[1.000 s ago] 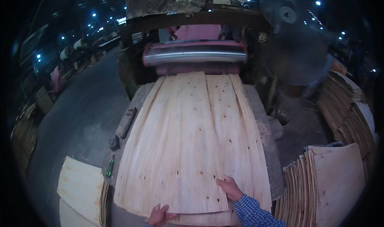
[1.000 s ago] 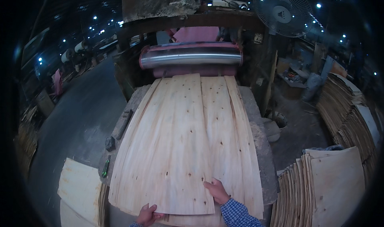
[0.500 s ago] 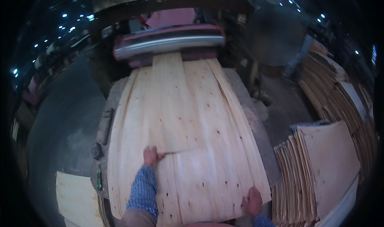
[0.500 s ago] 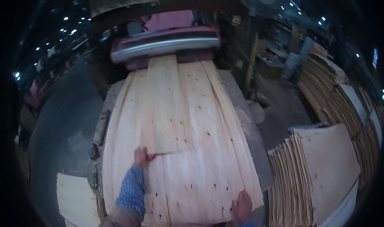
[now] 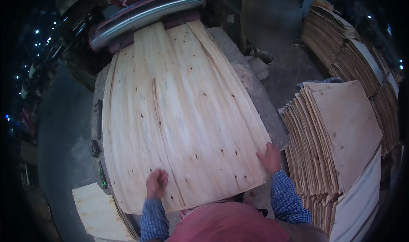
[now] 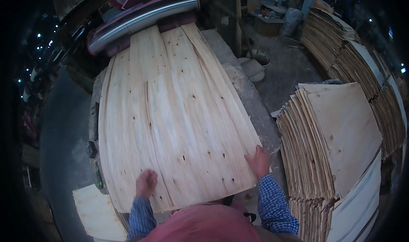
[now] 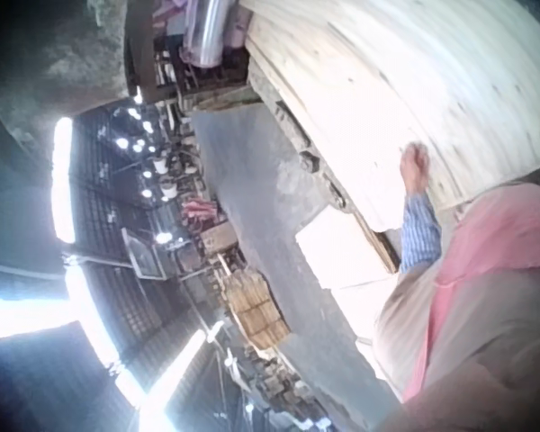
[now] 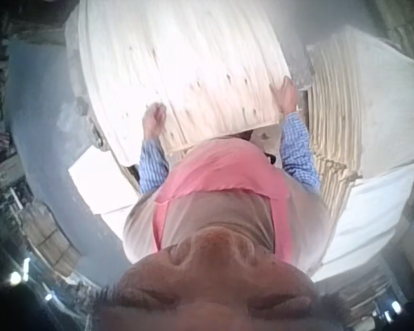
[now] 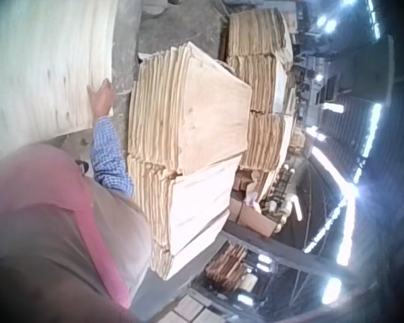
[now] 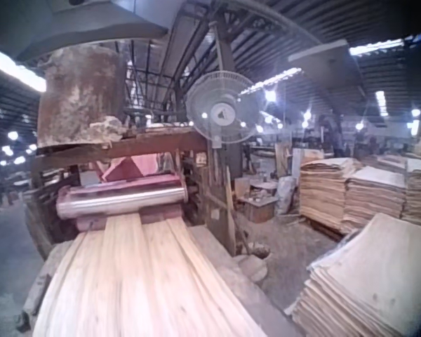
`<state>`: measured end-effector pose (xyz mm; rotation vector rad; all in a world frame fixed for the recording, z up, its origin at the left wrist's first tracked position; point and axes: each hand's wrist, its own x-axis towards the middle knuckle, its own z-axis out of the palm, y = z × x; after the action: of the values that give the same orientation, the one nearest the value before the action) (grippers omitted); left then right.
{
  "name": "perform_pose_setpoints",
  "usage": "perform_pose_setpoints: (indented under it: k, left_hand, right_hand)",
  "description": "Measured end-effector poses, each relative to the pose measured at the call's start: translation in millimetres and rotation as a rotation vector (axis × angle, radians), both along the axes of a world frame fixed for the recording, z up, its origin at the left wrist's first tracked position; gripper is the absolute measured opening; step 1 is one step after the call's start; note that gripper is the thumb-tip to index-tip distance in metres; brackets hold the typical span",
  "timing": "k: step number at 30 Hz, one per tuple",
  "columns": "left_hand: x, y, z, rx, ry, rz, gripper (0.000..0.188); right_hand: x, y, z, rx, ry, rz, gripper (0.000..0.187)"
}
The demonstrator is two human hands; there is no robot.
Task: The person feeds thin wood sheets into a roller machine, aligns them as they enter the rollers, and picks up additional sheets from the floor to feed them into the machine.
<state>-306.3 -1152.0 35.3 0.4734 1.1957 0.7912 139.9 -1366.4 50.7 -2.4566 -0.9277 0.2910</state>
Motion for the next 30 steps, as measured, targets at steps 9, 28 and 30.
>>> perform_pose_setpoints:
  k: [9, 28, 30]
  left_hand:
    - [-40.8, -165.5, -13.0, -0.294, 0.029, 0.320, 0.024]
    - [-47.9, -162.1, -26.8, -0.361, 0.100, 0.304, 0.038]
    - [-66.5, -162.3, -34.2, -0.418, -0.136, 0.339, 0.040]
  right_hand:
    - [-4.6, 20.2, 2.7, 0.290, 1.041, 0.101, 0.061]
    - [-26.5, 23.9, -13.2, 0.095, 0.392, 0.227, 0.045]
    - [-37.9, 17.8, -13.5, 0.131, 0.266, 0.254, 0.045]
